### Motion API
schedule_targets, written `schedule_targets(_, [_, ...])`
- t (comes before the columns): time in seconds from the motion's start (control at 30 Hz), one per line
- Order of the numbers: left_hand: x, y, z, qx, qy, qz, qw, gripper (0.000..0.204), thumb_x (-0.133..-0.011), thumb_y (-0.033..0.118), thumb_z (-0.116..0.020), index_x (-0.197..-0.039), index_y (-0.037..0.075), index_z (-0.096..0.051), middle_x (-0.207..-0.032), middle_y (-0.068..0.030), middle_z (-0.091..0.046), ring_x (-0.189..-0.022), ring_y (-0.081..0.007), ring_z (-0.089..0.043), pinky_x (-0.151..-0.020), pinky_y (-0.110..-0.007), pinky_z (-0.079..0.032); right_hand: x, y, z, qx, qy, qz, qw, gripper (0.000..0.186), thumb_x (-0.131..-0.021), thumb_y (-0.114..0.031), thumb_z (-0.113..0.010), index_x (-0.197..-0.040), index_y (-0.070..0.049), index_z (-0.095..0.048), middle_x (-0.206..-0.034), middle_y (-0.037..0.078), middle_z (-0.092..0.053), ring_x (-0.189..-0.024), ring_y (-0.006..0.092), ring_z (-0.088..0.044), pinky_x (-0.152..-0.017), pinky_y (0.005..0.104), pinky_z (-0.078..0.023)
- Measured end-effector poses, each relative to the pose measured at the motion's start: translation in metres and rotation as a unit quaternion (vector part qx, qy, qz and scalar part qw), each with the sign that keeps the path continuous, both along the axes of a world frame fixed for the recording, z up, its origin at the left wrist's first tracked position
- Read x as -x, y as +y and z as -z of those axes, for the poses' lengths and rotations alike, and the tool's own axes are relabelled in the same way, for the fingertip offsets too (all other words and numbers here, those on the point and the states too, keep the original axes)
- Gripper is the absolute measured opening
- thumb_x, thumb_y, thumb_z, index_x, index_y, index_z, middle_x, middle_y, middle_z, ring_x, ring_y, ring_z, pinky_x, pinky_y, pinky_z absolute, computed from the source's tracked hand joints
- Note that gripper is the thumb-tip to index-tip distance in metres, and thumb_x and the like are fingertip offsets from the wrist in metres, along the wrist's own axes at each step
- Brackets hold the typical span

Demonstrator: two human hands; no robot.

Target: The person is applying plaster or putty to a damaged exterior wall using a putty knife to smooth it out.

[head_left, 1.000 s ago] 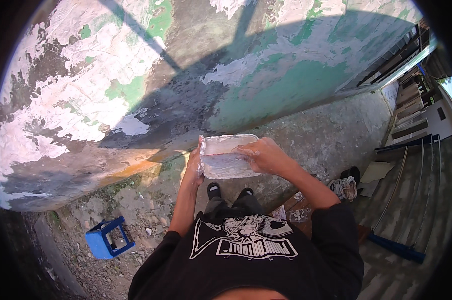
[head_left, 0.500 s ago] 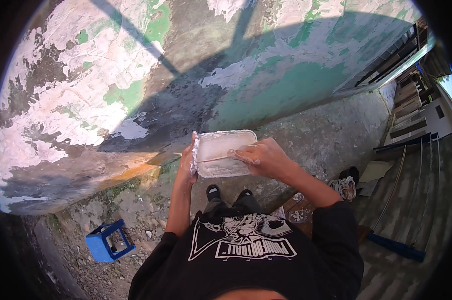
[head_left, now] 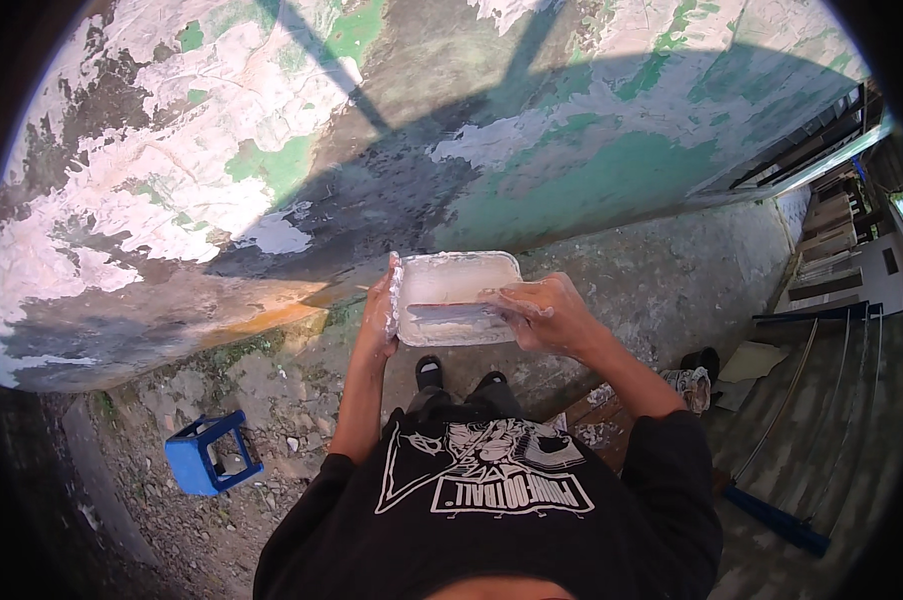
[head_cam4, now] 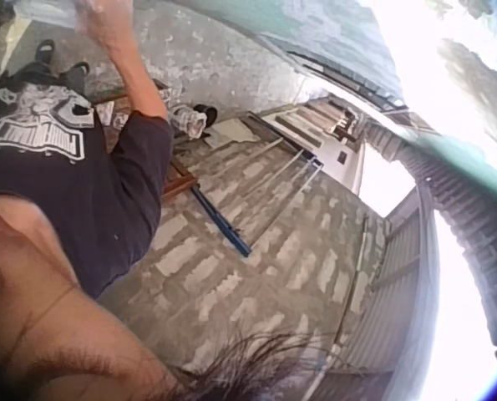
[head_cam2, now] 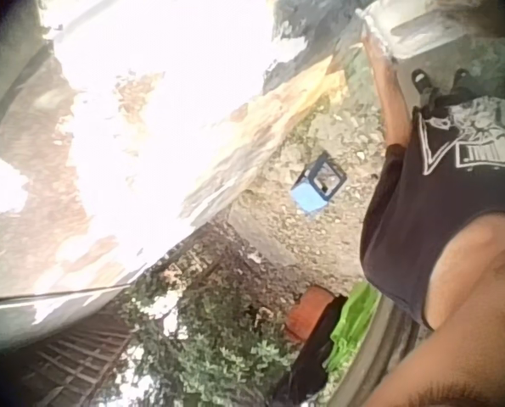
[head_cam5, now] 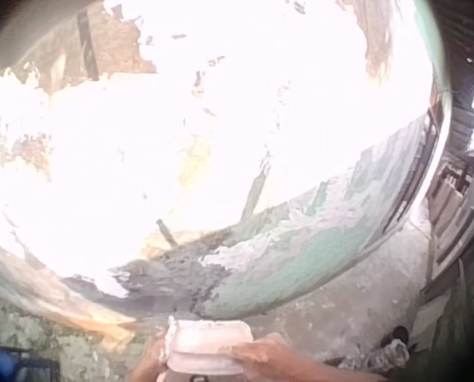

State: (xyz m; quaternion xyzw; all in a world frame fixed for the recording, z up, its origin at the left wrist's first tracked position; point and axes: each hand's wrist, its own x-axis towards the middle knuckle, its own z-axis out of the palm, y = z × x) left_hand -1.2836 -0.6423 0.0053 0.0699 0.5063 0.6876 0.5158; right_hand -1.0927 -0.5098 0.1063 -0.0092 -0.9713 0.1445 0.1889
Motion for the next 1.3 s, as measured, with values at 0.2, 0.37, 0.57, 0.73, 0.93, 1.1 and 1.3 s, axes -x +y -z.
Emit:
schedule_targets(0.2, [0.004,-0.005,-0.008,-0.020,0.018,0.013,1.000,0.058,-0.092,0.052,-0.046,-0.108,-0.003,-0.059,-0.096,-0.0114,-0.065,-0.085,-0.0174,-0.064,-0.075,-0.031,-0.053,0.014,-0.014,0.013,-0.072,-0.032,-0.031,0.996,0.039,-0.065,-0.010,-0.065,-0.104,-0.015,-0.064,-0.076,0.001,-0.064,-0.059,0.0208,-0.063,-0.047,0.0333,-0.048])
schedule_targets(0.37, [0.012,-0.006,0.007,0.015,-0.008,-0.037,0.999,0.056,-0.092,0.051,-0.047,-0.104,-0.002,-0.060,-0.091,-0.0099,-0.066,-0.082,-0.0155,-0.064,-0.073,-0.030,-0.053,0.012,-0.028,0.030,-0.048,-0.059,-0.051,0.996,0.037,-0.065,-0.011,-0.065,-0.102,-0.015,-0.064,-0.077,0.001,-0.064,-0.059,0.0203,-0.062,-0.048,0.0336,-0.048])
schedule_targets(0.57, [0.010,-0.007,0.022,0.006,0.011,-0.018,1.000,0.054,-0.092,0.050,-0.047,-0.103,-0.001,-0.061,-0.090,-0.0096,-0.066,-0.076,-0.0150,-0.063,-0.067,-0.029,-0.053,0.013,-0.008,0.020,0.033,-0.031,-0.020,0.999,0.033,-0.067,-0.008,-0.065,-0.099,-0.011,-0.065,-0.073,0.005,-0.064,-0.059,0.0252,-0.062,-0.049,0.0360,-0.047])
schedule_targets(0.73, [0.004,0.000,0.004,0.010,0.019,0.005,1.000,0.050,-0.093,0.049,-0.048,-0.101,0.002,-0.062,-0.086,-0.0067,-0.065,-0.074,-0.0129,-0.062,-0.065,-0.028,-0.052,0.010,0.011,0.001,0.220,0.003,0.088,0.971,0.030,-0.072,-0.004,-0.064,-0.103,-0.007,-0.065,-0.080,0.012,-0.066,-0.060,0.0266,-0.061,-0.051,0.0321,-0.047])
schedule_targets(0.93, [-0.008,0.007,-0.001,0.002,0.002,-0.005,1.000,0.050,-0.095,0.048,-0.043,-0.105,0.002,-0.059,-0.089,-0.0066,-0.064,-0.075,-0.0138,-0.063,-0.068,-0.028,-0.054,-0.002,0.027,0.017,0.561,0.008,0.230,0.795,0.018,-0.086,-0.005,-0.059,-0.104,-0.003,-0.062,-0.082,0.004,-0.067,-0.066,0.0096,-0.060,-0.061,0.0249,-0.049])
schedule_targets(1.1, [-0.013,0.013,0.010,-0.039,-0.002,-0.035,0.999,0.049,-0.095,0.048,-0.042,-0.106,0.002,-0.057,-0.094,-0.0068,-0.064,-0.080,-0.0141,-0.063,-0.072,-0.029,-0.053,-0.023,0.040,0.047,0.783,0.187,0.115,0.582,0.031,-0.091,-0.009,-0.054,-0.119,0.002,-0.051,-0.106,0.006,-0.062,-0.094,0.0118,-0.060,-0.081,0.0274,-0.049])
schedule_targets(1.3, [-0.022,0.015,0.026,-0.029,0.015,-0.053,0.998,0.051,-0.095,0.049,-0.042,-0.115,0.003,-0.052,-0.105,-0.0088,-0.060,-0.093,-0.0158,-0.059,-0.082,-0.032,-0.050,-0.051,0.048,0.083,0.812,0.259,0.061,0.520,0.035,-0.093,-0.016,-0.050,-0.124,0.000,-0.046,-0.106,0.009,-0.062,-0.095,0.0162,-0.062,-0.084,0.0318,-0.051])
